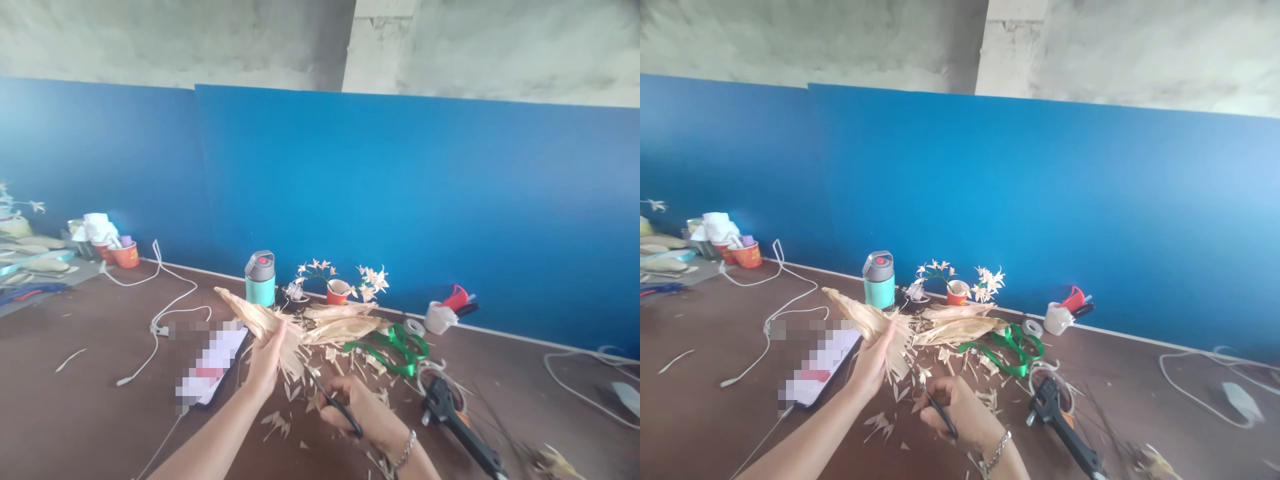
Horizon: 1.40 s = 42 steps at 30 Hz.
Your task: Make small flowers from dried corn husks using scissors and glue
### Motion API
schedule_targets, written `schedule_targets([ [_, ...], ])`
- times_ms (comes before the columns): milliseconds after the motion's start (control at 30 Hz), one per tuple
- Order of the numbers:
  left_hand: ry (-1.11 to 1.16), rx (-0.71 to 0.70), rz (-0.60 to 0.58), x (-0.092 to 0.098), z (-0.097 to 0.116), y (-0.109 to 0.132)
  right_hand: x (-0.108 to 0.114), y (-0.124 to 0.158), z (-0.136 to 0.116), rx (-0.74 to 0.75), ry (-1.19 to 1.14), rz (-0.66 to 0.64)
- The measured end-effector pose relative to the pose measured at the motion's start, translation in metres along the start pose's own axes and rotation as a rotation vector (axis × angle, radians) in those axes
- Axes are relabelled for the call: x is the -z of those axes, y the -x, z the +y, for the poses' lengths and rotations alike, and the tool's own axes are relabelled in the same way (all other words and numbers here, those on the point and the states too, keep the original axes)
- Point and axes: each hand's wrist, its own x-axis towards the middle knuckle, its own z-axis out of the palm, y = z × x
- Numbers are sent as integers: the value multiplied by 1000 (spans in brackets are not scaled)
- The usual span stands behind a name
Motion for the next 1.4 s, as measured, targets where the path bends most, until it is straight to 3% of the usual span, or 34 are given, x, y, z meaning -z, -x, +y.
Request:
schedule_targets([
  [1067, -80, 2, -42, 1, -3, 3, -3, 6, -15, -4, 48, -1],
  [1400, -116, 112, -143, -4, 9, 8, -5, 10, -24, -67, 29, -9],
])
